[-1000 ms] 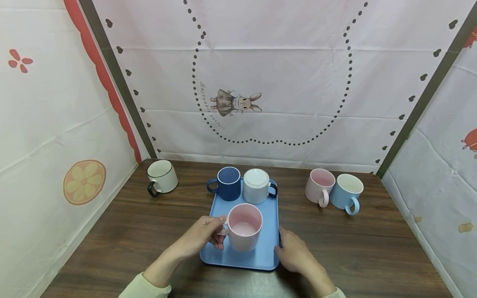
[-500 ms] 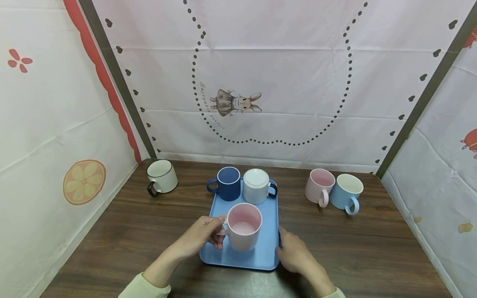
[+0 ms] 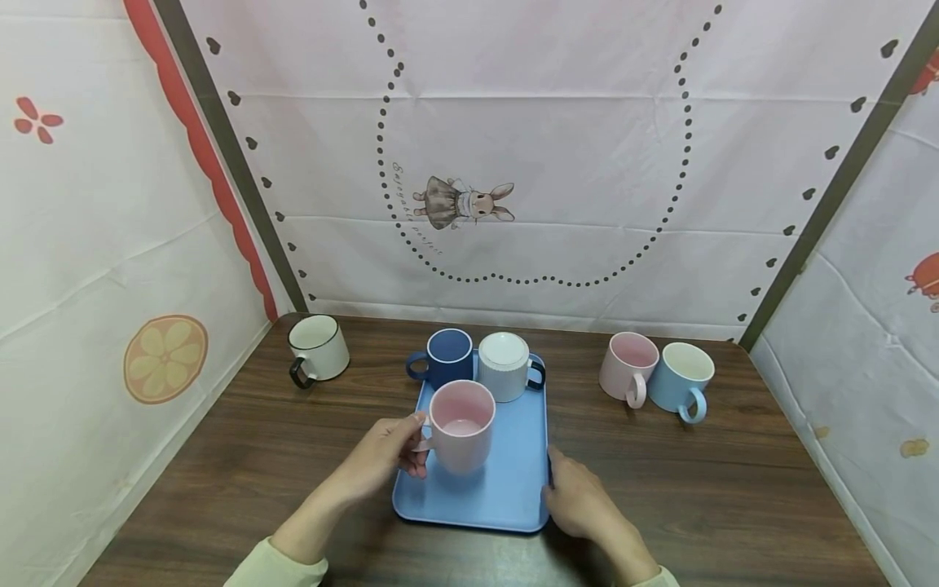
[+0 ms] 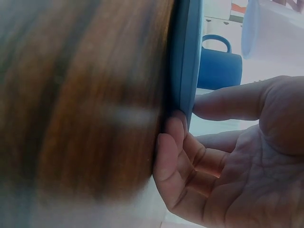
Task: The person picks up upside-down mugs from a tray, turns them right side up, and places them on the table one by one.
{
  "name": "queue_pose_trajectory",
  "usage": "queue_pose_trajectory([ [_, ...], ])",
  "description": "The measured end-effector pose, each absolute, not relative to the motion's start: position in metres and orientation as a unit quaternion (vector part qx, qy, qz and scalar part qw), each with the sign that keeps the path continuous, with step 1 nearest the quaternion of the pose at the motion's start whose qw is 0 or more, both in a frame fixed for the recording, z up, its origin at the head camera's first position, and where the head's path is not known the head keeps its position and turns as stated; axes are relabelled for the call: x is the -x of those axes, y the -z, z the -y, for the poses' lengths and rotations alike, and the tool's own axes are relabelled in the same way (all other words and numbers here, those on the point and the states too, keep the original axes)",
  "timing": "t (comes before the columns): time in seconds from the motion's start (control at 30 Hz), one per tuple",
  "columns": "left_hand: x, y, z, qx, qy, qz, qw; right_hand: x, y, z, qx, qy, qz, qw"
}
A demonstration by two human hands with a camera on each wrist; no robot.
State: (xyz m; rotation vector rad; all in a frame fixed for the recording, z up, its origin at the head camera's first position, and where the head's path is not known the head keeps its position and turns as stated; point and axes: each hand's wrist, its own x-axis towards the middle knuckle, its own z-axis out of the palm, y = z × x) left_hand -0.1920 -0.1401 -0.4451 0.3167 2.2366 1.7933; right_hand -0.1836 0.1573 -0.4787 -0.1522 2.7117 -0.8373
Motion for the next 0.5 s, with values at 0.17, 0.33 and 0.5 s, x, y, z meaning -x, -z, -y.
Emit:
queue_pose_trajectory([
  [0.17,0.193,0.444,0.150,-0.098,-0.615,-0.773,0.117,0.184,0.479,-0.158,0.052,0.293,-0.942,0.153],
  [0.33,0.195,0.446,0.161,-0.074,-0.626,-0.770,0.100,0.183,0.479,-0.158,0.053,0.296,-0.942,0.152],
  [0.5,0.198,0.447,0.173,-0.052,-0.626,-0.775,0.074,0.184,0.479,-0.158,0.053,0.297,-0.941,0.153],
])
